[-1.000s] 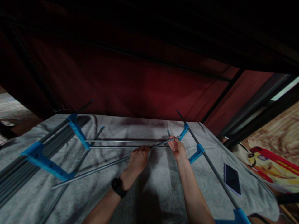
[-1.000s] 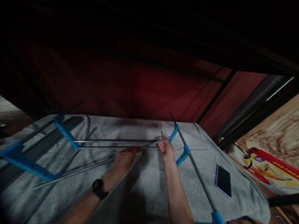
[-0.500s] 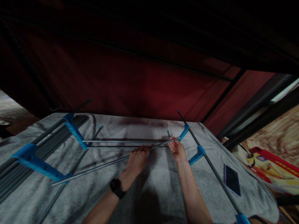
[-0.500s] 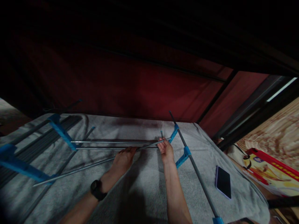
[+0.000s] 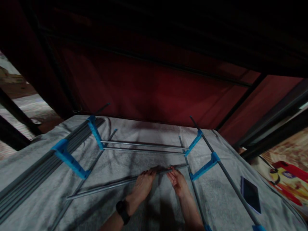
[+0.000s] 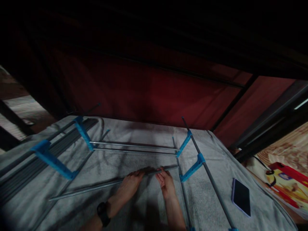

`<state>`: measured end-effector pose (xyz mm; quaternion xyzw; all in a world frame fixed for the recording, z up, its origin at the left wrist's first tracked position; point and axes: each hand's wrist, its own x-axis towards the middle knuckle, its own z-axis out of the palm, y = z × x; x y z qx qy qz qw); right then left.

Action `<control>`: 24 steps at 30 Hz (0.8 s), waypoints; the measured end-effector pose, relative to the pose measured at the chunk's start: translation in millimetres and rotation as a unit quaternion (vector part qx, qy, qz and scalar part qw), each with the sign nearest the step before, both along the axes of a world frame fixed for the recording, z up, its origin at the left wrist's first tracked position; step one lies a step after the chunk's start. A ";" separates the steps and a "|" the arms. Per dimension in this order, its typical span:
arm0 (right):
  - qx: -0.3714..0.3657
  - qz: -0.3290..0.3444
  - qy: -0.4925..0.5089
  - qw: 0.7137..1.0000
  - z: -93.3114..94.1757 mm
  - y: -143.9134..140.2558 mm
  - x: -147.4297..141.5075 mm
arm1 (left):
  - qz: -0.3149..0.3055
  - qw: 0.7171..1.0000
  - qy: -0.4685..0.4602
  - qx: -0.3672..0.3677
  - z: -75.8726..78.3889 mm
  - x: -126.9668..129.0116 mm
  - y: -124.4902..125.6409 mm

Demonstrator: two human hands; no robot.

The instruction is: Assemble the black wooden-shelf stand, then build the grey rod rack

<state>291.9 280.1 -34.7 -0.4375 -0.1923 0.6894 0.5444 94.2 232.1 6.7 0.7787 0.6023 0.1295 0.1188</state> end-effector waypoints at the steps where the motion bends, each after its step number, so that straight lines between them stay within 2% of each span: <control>1: -0.003 -0.001 -0.008 1.000 -5.5 -3.2 0.7 | -0.004 1.000 0.002 -0.007 -5.0 -1.6 -4.1; 4: -0.009 -0.002 -0.027 1.000 -17.3 -7.7 4.2 | -0.010 1.000 0.013 -0.024 -16.0 -8.5 -16.2; 8: 0.009 -0.004 -0.034 0.999 -24.7 -11.1 9.2 | 0.000 1.000 0.021 -0.020 -20.7 -20.8 -33.1; 14: 0.029 -0.008 -0.029 0.999 -38.7 -13.8 17.5 | 0.063 0.996 0.062 -0.024 -22.2 -41.9 -53.8; 18: 0.024 -0.018 -0.033 0.999 -50.6 -11.1 20.5 | 0.102 0.990 0.093 -0.025 -30.0 -49.7 -58.5; 24: 0.034 -0.015 -0.026 0.999 -58.7 -12.4 20.8 | 0.096 0.989 0.108 -0.026 -43.4 -52.1 -55.1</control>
